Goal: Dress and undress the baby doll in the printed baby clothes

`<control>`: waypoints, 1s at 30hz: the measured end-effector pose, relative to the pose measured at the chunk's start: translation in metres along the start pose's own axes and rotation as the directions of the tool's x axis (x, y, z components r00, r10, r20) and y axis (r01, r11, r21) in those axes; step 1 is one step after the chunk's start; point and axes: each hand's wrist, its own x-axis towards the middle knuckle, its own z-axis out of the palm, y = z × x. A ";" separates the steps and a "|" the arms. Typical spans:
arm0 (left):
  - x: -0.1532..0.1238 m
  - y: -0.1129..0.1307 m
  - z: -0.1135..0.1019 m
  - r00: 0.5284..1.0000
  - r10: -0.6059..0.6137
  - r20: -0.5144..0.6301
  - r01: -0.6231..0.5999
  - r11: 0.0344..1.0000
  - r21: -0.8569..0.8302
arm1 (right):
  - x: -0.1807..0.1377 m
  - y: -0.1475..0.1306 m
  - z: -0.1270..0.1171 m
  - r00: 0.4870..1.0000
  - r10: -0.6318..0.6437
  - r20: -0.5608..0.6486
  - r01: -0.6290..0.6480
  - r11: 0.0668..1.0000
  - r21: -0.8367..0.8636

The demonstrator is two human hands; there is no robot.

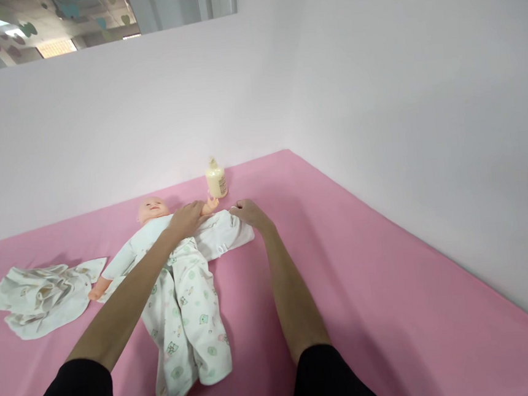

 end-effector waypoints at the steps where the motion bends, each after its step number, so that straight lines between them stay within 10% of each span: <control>1: 0.000 0.000 -0.001 1.000 -0.015 -0.010 0.015 1.000 -0.010 | 0.001 0.001 0.001 1.000 0.009 0.012 -0.009 1.000 -0.002; 20: 0.014 0.015 0.010 0.991 -0.043 0.130 0.050 0.998 -0.045 | 0.014 0.022 0.020 0.982 0.090 0.166 -0.094 0.995 0.018; 30: -0.109 0.001 -0.037 0.983 -0.165 -0.086 0.133 0.947 -0.293 | 0.006 0.018 0.029 0.974 0.185 0.133 -0.195 0.978 0.069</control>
